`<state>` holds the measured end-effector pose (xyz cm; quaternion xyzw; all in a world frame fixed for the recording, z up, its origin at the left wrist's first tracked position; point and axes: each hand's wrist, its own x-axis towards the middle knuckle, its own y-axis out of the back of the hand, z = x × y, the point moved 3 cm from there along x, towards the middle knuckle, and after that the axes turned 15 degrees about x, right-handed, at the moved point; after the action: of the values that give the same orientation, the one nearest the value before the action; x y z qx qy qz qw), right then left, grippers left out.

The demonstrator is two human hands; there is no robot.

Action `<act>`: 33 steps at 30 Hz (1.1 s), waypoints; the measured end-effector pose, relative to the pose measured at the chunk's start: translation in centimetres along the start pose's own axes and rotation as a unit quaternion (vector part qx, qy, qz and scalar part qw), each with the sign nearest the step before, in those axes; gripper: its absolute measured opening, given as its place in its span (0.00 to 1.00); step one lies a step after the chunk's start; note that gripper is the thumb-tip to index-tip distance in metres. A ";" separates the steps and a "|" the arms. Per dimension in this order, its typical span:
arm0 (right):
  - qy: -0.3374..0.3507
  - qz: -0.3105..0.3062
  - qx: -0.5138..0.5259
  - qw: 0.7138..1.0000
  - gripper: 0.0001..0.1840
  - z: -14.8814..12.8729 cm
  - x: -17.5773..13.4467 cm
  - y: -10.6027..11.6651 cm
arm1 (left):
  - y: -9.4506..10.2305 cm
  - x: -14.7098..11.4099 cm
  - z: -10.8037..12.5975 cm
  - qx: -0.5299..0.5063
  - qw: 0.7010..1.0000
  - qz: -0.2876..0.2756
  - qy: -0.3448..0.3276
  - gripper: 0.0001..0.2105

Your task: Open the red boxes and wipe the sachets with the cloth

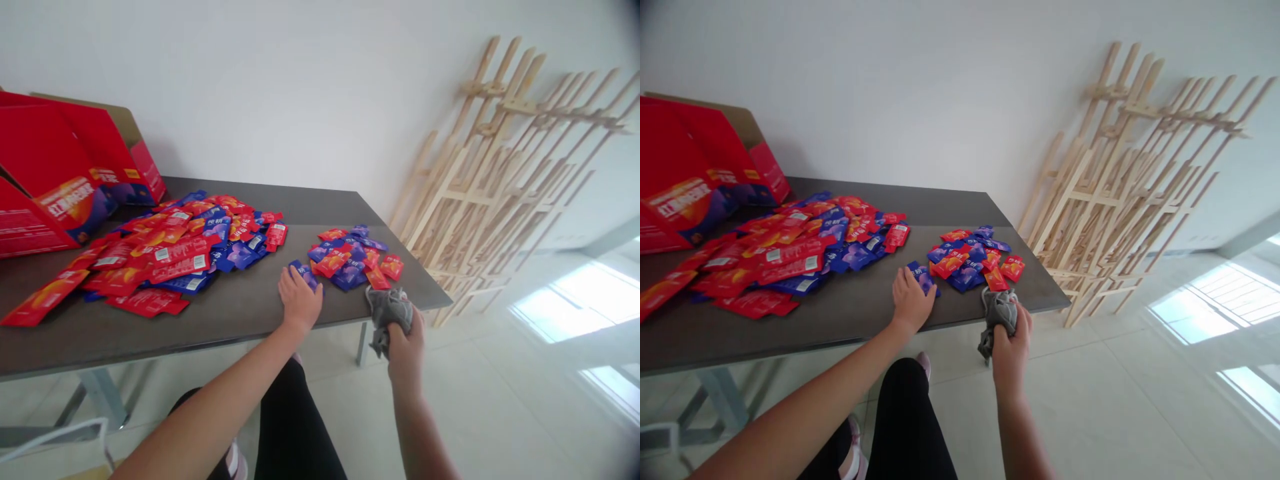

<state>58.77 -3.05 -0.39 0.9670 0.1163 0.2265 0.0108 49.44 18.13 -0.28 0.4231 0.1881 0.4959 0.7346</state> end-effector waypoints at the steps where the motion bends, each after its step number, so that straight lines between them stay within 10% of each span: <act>1: 0.011 0.008 -0.032 0.999 0.29 0.0 1.2 -0.1 | -0.3 -0.5 0.1 0.033 0.999 -0.005 -0.019 0.37; 9: -0.081 -0.173 -0.274 0.942 0.32 2.9 8.7 -5.5 | -3.2 1.1 2.0 0.188 0.973 -0.046 -0.124 0.31; 19: -0.052 -0.163 -0.239 0.956 0.30 6.1 15.1 -9.5 | -5.9 6.7 4.4 0.198 0.962 -0.054 -0.180 0.33; 33: 0.004 -0.046 -0.096 0.994 0.35 3.5 8.6 -6.6 | -1.2 3.9 -0.3 0.163 0.966 -0.001 -0.203 0.28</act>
<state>66.35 5.45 -0.26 0.9543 0.1382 0.2396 0.1131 51.64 21.56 -0.83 0.6287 0.1144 0.3614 0.6790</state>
